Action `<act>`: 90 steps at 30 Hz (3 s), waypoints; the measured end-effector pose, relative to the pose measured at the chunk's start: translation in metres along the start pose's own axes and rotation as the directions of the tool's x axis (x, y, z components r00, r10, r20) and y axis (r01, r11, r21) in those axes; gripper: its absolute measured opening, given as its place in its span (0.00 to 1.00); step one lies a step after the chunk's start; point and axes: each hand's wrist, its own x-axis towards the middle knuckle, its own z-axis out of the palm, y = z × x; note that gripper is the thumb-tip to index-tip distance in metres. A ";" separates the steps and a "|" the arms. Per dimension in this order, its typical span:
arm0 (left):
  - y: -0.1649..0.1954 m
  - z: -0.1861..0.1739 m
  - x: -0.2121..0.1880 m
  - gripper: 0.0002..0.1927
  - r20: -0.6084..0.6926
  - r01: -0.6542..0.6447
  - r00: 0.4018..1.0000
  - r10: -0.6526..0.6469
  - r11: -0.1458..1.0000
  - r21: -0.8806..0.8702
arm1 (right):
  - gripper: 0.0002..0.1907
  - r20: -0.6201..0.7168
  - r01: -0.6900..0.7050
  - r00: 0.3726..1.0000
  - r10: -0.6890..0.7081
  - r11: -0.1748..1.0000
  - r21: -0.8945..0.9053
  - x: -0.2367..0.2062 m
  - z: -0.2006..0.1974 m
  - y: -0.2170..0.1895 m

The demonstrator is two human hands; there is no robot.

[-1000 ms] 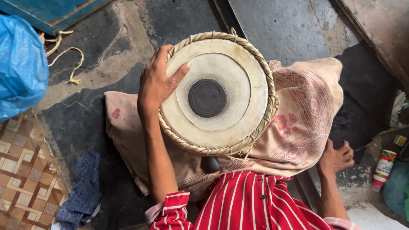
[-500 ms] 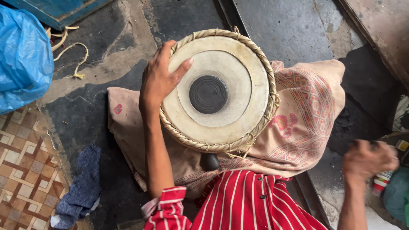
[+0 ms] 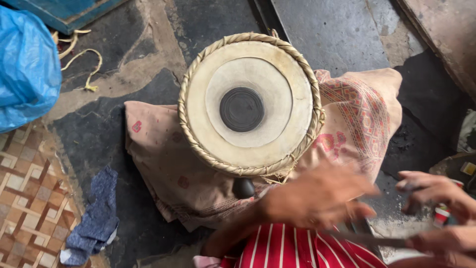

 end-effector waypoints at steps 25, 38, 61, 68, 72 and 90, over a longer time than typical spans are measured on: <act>0.003 0.007 -0.065 0.15 -0.420 0.256 0.817 -0.396 0.901 -0.350 | 0.29 -0.337 -0.064 0.837 0.432 0.688 0.723 0.098 0.149 0.006; 0.013 0.007 -0.066 0.18 -0.375 0.241 0.841 -0.390 0.890 -0.387 | 0.25 -0.785 0.124 0.611 0.099 0.968 0.218 0.102 0.174 0.011; 0.002 -0.014 -0.077 0.11 -0.457 -0.023 0.886 -0.072 0.980 -0.198 | 0.27 -0.212 -0.041 0.830 0.516 0.435 0.899 0.105 0.140 -0.009; -0.007 -0.015 -0.081 0.06 -0.324 0.127 0.928 -0.185 0.973 -0.195 | 0.25 -0.174 0.046 0.853 0.492 0.262 0.964 0.107 0.147 -0.003; -0.007 -0.017 -0.085 0.08 -0.337 0.108 0.927 -0.167 0.976 -0.187 | 0.32 0.000 -0.044 0.827 0.562 0.065 0.997 0.108 0.146 -0.005; -0.008 -0.019 -0.088 0.08 -0.329 0.102 0.934 -0.141 0.986 -0.133 | 0.33 0.126 -0.151 0.811 0.571 -0.003 0.989 0.108 0.145 0.000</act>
